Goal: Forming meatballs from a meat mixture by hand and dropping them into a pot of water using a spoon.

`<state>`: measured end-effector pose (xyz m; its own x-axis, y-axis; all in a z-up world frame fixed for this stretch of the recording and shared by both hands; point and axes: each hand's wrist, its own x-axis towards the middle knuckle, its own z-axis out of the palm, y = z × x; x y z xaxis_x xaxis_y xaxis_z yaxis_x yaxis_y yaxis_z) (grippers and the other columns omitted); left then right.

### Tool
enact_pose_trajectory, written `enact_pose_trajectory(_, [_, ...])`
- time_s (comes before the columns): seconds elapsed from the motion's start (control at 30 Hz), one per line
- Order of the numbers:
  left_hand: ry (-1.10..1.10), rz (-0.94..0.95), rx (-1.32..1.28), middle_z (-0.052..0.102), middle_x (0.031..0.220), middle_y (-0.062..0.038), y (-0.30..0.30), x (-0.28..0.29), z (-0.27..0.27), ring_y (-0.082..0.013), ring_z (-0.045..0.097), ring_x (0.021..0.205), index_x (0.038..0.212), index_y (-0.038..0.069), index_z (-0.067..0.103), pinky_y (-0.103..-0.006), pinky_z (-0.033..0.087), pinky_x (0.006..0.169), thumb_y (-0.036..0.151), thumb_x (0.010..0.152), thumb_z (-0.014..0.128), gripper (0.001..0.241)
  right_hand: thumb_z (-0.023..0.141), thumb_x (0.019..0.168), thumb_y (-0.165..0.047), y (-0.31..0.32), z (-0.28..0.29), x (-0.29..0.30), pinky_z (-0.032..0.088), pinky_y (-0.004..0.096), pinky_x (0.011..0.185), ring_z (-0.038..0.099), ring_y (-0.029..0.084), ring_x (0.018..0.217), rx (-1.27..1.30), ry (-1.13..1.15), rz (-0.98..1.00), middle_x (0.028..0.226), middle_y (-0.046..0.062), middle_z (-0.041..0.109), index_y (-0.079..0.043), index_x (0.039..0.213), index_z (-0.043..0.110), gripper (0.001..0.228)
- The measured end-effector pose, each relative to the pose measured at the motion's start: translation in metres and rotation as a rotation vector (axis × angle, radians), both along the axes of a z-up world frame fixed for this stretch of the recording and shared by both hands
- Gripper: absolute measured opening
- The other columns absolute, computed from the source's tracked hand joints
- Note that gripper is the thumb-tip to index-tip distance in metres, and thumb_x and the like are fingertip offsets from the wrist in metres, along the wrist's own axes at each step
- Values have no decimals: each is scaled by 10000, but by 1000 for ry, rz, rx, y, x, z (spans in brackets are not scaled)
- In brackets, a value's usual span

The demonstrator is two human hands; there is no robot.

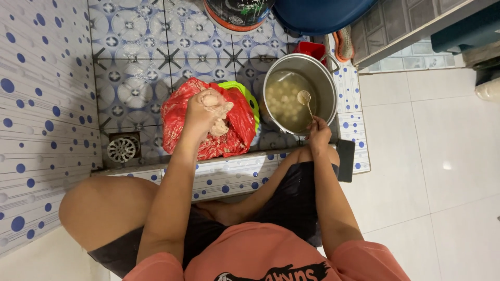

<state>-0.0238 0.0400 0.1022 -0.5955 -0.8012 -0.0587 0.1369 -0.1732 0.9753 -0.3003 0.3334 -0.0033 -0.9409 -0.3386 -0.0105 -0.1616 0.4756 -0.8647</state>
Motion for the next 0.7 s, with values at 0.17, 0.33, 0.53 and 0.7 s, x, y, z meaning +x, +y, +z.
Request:
enact_pose_trajectory(0.17, [-22, 48, 6, 533, 526, -28, 0, 5, 2, -88, 507, 439, 668, 64, 633, -243, 443, 381, 10, 730, 853, 235, 511, 1054, -46, 0, -3, -2, 499, 357, 322, 609, 257, 391, -1, -22, -13, 707, 166, 684, 40, 1176, 694, 237])
enact_pose_trajectory(0.33, [50, -12, -51, 524, 583, -61, 0, 6, 24, -96, 523, 525, 716, 72, 610, -213, 461, 462, 66, 760, 925, 319, 511, 1050, -43, 0, -5, -3, 501, 356, 319, 614, 257, 389, 4, -14, -16, 703, 165, 686, 34, 1171, 699, 236])
enact_pose_trajectory(0.53, [45, -40, 195, 564, 550, -100, 6, 11, 55, -128, 583, 412, 772, 65, 646, -248, 490, 374, 224, 934, 708, 235, 514, 1053, -43, 0, -1, -1, 502, 370, 346, 617, 260, 403, 10, -21, -11, 707, 164, 682, 53, 1187, 687, 239])
enact_pose_trajectory(0.7, [-6, -73, -37, 662, 686, -105, 9, 17, 48, -127, 594, 502, 1007, -2, 739, -229, 515, 514, -43, 799, 822, 228, 522, 1045, -34, 0, -4, -2, 499, 369, 342, 613, 257, 395, -5, -27, -26, 693, 160, 681, 46, 1168, 699, 230])
